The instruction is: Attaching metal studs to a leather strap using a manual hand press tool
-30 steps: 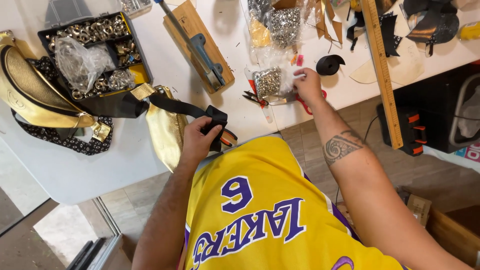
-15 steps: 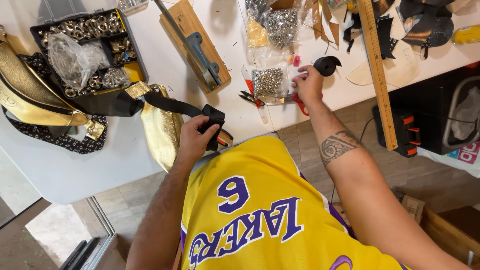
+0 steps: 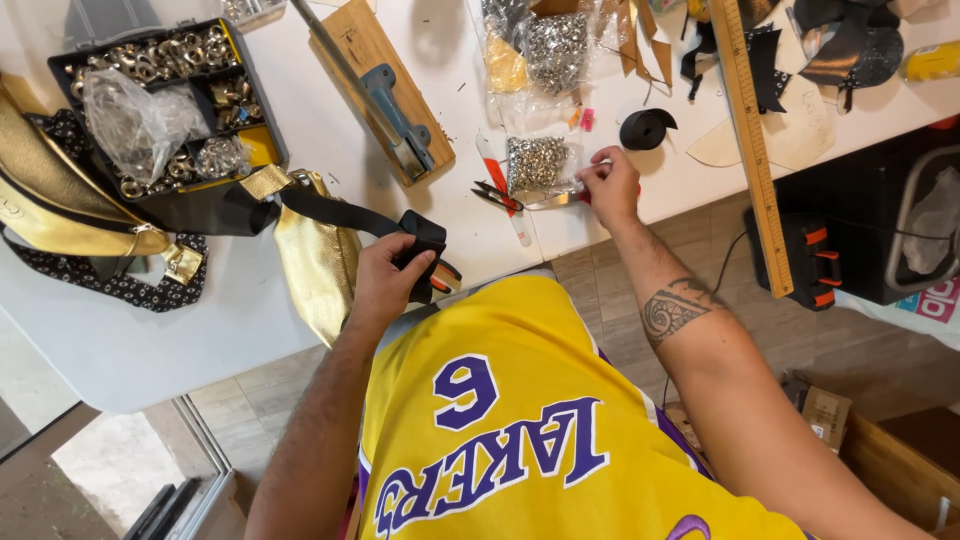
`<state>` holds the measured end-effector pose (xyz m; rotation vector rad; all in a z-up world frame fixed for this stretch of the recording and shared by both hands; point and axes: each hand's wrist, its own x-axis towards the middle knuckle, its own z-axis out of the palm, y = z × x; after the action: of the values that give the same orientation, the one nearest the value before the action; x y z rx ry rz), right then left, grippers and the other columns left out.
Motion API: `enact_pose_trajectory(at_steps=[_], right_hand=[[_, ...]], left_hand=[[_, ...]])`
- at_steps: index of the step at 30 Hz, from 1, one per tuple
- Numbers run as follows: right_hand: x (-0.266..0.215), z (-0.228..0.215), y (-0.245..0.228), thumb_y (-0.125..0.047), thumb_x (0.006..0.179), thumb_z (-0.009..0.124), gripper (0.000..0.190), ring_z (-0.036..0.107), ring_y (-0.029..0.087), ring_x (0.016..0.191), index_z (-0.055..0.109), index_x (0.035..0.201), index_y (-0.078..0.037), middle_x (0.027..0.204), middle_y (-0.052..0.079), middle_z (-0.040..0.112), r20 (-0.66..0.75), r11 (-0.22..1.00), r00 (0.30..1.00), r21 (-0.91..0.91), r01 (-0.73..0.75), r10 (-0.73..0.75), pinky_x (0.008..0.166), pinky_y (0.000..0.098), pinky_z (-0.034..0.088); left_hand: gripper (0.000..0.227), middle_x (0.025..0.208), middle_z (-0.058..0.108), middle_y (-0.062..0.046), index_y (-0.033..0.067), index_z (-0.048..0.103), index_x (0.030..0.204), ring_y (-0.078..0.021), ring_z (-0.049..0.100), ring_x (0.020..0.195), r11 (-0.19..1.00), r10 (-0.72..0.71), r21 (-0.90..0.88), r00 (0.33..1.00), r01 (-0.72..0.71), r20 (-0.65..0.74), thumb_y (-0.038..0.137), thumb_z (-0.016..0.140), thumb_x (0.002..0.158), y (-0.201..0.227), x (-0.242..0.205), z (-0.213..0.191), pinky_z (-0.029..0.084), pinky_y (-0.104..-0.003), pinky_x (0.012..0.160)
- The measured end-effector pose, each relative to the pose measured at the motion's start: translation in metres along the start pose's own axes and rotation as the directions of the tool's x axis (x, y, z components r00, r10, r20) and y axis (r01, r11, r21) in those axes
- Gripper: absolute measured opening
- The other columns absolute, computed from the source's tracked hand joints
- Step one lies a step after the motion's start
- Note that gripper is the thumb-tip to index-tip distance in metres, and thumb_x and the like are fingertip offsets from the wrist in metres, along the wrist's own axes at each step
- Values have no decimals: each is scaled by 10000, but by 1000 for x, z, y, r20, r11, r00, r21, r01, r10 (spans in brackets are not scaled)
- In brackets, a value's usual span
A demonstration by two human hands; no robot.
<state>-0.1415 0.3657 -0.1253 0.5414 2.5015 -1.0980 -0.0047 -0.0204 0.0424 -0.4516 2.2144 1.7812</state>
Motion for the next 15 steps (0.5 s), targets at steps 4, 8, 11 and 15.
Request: enact_pose_trajectory(at_steps=[4, 8, 11, 15], right_hand=[[7, 1, 21, -174, 890, 768, 130, 740, 176, 924, 711, 922, -286, 912, -94, 756, 26, 935, 991, -327, 134, -133, 849, 339, 564], [5, 7, 26, -141, 901, 755, 201, 729, 254, 972, 791, 1062, -256, 1010, -3, 716, 34, 839, 967, -490, 237, -254, 860, 391, 599], [-8, 9, 8, -154, 900, 780, 250, 716, 311, 1003, 794, 1143, -212, 1047, 56, 684, 3, 855, 967, -468, 226, -254, 882, 431, 595], [-3, 15, 9, -195, 825, 869, 201, 717, 290, 891, 818, 1020, -191, 977, 38, 644, -86, 893, 944, -363, 268, -318, 813, 386, 590]], left_hand=[[122, 813, 698, -165, 17, 775, 984, -277, 697, 808, 1000, 4, 1, 1000, -4, -26, 116, 803, 921, -3, -1, 1, 529, -401, 750], [100, 815, 707, -140, 46, 786, 972, -264, 704, 810, 1000, -4, -10, 999, 4, -33, 122, 811, 912, -4, -4, 4, 539, -391, 749], [116, 818, 706, -143, 41, 782, 970, -266, 706, 818, 1000, 7, 7, 999, -6, -35, 129, 821, 905, -13, -3, 3, 538, -387, 745], [100, 811, 709, -139, 44, 790, 964, -255, 704, 802, 1000, 12, -10, 999, -12, -40, 112, 817, 896, -13, -4, 4, 534, -374, 744]])
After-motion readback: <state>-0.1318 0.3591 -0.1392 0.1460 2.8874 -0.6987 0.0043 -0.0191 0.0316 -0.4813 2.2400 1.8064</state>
